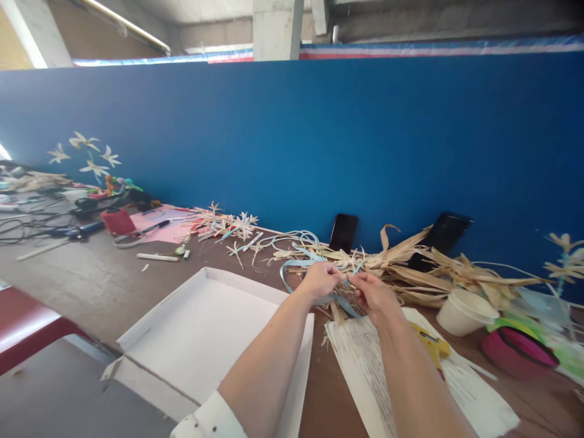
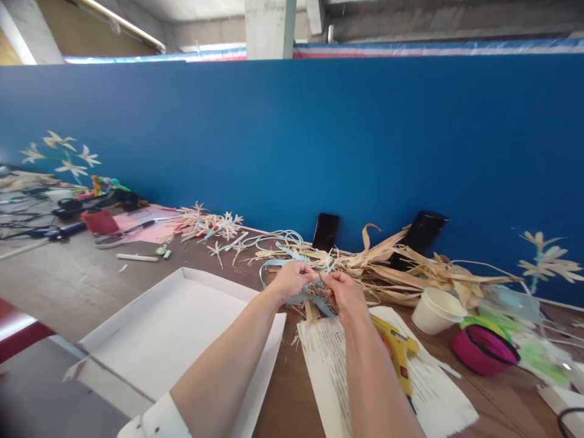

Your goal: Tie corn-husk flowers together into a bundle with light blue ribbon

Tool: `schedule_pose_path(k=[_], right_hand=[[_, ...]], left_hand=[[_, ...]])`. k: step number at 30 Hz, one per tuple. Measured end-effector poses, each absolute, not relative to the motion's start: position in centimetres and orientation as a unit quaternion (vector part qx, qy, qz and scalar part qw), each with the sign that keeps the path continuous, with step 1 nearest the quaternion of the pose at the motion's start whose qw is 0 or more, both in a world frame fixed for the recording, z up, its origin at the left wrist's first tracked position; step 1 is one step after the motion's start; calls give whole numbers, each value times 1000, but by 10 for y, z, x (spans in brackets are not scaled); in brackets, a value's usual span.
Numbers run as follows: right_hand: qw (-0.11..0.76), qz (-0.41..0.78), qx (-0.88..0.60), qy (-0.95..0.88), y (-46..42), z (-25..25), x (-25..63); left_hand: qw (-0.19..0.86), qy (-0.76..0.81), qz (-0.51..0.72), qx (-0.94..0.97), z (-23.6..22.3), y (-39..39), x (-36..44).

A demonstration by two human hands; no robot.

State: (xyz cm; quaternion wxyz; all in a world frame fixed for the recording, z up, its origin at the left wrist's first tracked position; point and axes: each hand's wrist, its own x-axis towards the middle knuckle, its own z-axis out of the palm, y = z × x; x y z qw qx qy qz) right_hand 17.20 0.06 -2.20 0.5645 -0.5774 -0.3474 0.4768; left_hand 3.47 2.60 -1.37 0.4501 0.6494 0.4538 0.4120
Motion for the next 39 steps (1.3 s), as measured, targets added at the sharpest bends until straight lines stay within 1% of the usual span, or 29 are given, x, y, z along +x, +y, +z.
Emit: schedule_pose_path(k=[9,19,25,32,39], right_hand=[[550,466,-587,-369,0,-23,172],[562,410,-607,-384,5,-29,171],[565,397,-608,-392,5,-30,171],[560,382,-611,-408,5,-31,169],[552,391,-608,-416,4,-29,168]], left_hand=[[443,467,402,651,-11,25,33],[440,457,412,654,-14,24,37],[399,488,378,678,-15,27,32],[404,510,324,686,-21,32,28],[441,504,340,660,-23,32,33]])
